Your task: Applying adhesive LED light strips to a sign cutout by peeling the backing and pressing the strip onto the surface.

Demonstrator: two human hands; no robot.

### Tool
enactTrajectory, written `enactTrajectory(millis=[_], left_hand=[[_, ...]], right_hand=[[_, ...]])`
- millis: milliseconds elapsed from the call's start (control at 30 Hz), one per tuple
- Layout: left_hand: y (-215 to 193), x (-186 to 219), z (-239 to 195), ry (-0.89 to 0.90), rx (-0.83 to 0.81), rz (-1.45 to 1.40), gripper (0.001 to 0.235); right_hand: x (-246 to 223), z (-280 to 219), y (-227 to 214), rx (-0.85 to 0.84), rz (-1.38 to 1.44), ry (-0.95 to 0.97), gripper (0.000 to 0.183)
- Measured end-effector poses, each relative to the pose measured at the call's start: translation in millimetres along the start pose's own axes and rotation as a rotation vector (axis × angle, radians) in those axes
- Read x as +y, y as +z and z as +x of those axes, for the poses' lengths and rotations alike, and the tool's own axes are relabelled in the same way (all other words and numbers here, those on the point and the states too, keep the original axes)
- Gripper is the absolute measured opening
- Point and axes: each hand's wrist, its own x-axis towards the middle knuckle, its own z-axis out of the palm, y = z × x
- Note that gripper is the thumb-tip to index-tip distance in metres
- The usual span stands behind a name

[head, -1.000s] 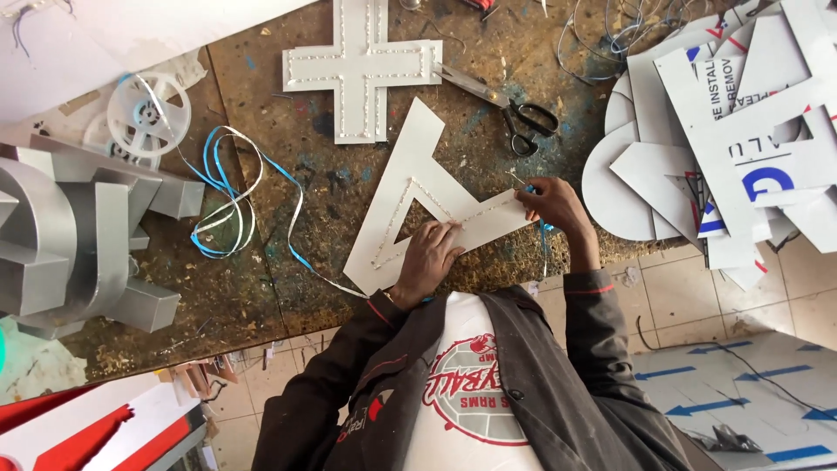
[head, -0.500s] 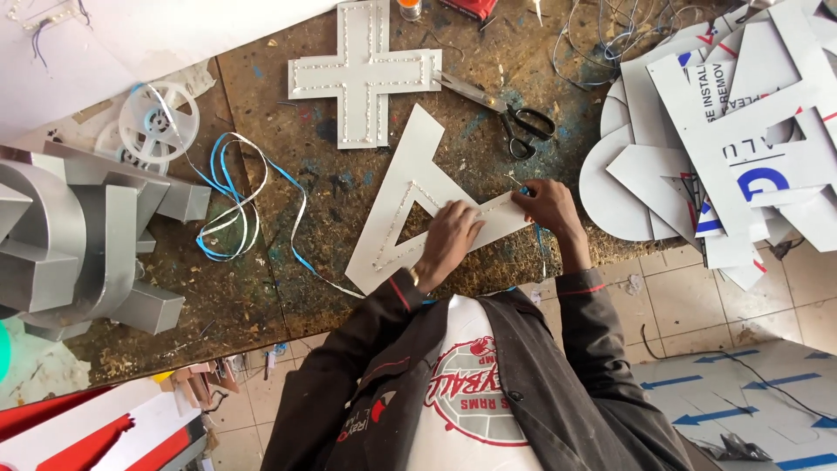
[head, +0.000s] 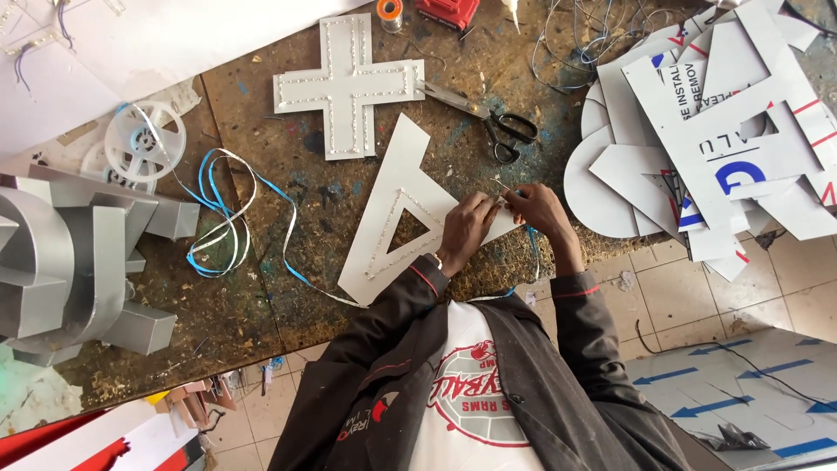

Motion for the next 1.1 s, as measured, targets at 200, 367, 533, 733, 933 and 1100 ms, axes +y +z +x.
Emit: enactTrajectory(millis=[200,367,533,733,933,1100], left_hand=[[5.6,-6.6,-4.7,0.070,0.004,0.020,0.017],[13.3,-11.6,-5.0,0.071,0.077,0.021,0.013],[10.4,-9.4,-7.5,0.109,0.066,0.059,0.011],[29.5,-13.4,-4.6,0.079,0.101,0.086,0.022],[18.2,-4.6,8.2,0.113,0.154,0.147,0.013],[18.7,-10.7,5.7,0.150,0.136,0.110,0.007]], right_hand=[[-15.2,-27.4,-9.4,-0.001,0.008,-0.020,0.044],[-18.0,-34.8,-9.5,-0.004,0.068,0.012,0.039],[-10.4,-29.7,-8.6,0.010,0.155,-0.007,0.039],[-10.5,-26.0,-1.7,0.026,0.170,0.004,0.039],[-9.2,-25.2,8.0,0.031,0.459,0.100,0.042],[1.8,-42.3,11.3,0.022,0.568,0.084,0.035]])
